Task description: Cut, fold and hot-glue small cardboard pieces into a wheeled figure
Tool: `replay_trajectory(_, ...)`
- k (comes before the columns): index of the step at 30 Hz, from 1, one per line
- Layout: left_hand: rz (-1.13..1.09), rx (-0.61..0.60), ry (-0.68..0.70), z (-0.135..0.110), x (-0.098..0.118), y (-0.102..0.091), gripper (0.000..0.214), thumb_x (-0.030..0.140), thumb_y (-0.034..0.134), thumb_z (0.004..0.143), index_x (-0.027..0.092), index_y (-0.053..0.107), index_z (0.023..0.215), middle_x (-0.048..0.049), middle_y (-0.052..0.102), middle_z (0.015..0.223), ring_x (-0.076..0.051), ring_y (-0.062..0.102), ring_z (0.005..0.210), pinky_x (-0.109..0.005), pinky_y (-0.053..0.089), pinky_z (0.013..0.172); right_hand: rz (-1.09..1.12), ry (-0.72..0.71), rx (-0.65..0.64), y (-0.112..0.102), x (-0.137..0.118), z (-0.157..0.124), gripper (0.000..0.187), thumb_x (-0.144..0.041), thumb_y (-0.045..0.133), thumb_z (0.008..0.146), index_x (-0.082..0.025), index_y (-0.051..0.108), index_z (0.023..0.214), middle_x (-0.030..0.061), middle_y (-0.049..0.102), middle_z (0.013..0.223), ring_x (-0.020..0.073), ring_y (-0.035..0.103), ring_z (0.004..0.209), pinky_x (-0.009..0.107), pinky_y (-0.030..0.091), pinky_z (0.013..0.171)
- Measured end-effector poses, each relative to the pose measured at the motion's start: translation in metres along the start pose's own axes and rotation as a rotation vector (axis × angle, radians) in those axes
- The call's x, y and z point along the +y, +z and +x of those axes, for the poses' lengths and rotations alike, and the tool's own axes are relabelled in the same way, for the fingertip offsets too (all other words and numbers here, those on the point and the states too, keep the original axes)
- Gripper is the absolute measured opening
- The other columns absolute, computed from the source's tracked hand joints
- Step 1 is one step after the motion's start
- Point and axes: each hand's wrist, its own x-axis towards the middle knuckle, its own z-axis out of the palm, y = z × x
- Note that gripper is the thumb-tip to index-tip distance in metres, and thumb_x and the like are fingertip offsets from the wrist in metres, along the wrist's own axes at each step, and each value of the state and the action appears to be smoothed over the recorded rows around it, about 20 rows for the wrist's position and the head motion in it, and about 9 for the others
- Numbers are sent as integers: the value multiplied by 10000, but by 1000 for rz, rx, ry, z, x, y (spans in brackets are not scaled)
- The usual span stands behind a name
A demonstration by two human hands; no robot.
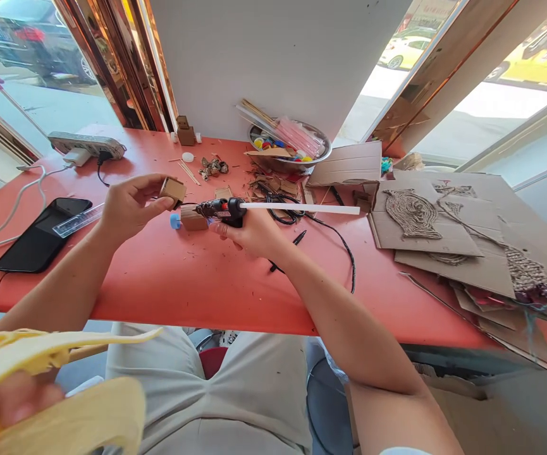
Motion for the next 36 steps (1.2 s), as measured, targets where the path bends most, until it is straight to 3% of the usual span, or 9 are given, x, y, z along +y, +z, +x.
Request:
replay_trajectory(7,39,-38,37,3,-9,2,489,444,869,655,171,816,1058,-66,811,941,-248,776,906,-407,651,881,-29,46,2,1,-3,1,623,-792,805,687,-205,633,807,-5,649,638,99,521,452,234,384,420)
replay_trajectory(17,77,-93,66,4,-16,-6,496,458,877,667,189,825,1081,-83,831,1020,-257,784,956,-420,647,949,-78,136,36,4,-8,1,427,-564,872,801,-183,685,845,-35,629,587,96,553,437,213,419,451)
replay_trajectory(25,98,-125,74,6,-16,-7,525,482,871,676,192,827,1112,-86,839,1037,-266,788,982,-428,645,980,-66,123,37,6,-10,-1,475,-606,894,764,-186,693,852,-51,605,550,103,555,432,223,422,459)
replay_trajectory(36,118,-112,85,6,-15,-8,503,475,866,678,194,827,1093,-68,826,972,-254,785,950,-426,650,968,-70,183,71,7,-18,-2,406,-487,919,789,-204,630,774,-79,569,509,88,532,399,211,377,412)
